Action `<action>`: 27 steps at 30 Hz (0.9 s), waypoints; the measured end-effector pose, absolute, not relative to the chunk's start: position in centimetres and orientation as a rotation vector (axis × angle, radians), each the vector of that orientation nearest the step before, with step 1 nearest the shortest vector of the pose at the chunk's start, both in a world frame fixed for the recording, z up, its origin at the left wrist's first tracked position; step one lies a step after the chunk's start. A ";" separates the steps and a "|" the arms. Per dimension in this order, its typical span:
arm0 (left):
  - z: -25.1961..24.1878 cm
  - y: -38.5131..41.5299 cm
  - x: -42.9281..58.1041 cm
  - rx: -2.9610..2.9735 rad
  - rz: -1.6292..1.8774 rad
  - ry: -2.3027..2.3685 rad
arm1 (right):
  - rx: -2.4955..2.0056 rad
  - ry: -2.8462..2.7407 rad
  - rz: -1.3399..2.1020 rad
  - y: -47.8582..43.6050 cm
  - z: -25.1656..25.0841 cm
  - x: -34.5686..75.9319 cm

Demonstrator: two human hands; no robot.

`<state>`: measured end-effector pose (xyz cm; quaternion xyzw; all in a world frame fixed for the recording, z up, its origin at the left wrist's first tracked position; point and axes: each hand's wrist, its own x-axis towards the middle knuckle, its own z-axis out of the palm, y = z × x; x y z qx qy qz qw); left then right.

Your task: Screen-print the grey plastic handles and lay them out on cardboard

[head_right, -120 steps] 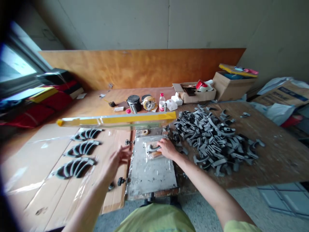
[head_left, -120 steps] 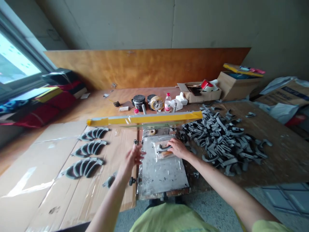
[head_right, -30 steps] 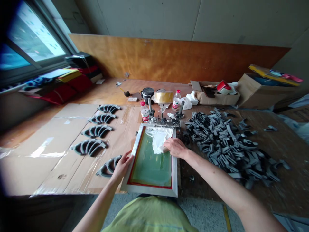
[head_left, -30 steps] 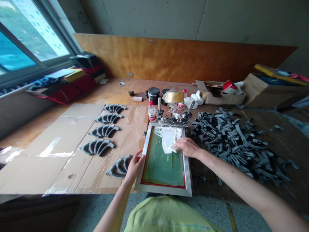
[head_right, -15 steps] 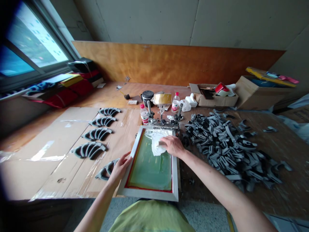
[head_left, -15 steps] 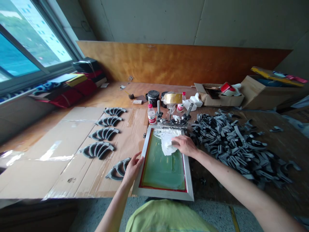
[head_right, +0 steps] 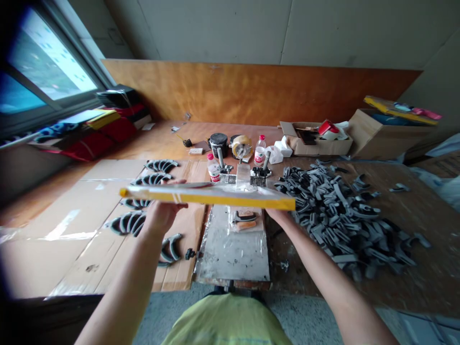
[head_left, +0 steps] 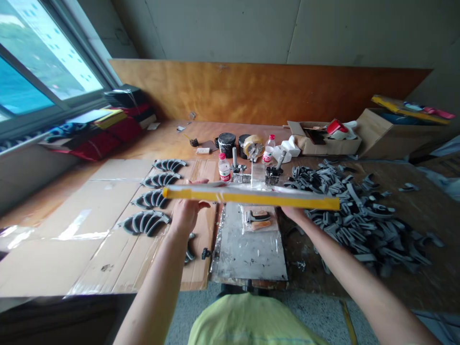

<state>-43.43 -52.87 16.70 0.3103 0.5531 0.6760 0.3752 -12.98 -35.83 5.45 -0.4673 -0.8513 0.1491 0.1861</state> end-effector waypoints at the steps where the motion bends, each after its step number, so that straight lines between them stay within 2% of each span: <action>1: 17.3 -52.0 -43.5 0.814 1.735 1.362 | -1.269 -2.449 0.470 -36.9 4.4 -13.0; 4: 18.0 -50.8 -43.4 0.781 1.781 1.336 | -1.125 -2.615 0.530 -39.3 2.3 -13.7; 7: 15.7 -52.1 -41.6 0.647 1.798 1.426 | -1.064 -2.699 0.471 -40.5 2.6 -14.8; 11: 9.6 -56.1 -36.3 0.503 1.111 1.431 | -0.934 -2.639 0.392 -44.5 5.2 -16.9; 12: 8.2 -57.1 -35.1 0.446 1.059 1.416 | -0.838 -2.648 0.370 -46.0 5.8 -17.6; 16: 4.4 -60.7 -34.5 0.255 1.206 1.495 | -0.525 -2.664 0.459 -49.7 6.2 -18.5; 18: 3.0 -63.0 -37.2 0.186 1.282 1.628 | -0.802 -2.560 0.546 -48.7 5.2 -16.4; 22: -0.3 -69.5 -44.6 -0.031 1.298 2.060 | -1.767 -2.385 0.499 -43.6 1.2 -9.2; 27: -4.0 -74.1 -48.3 -0.160 1.025 2.294 | -2.046 -2.308 0.583 -41.1 -4.1 -4.7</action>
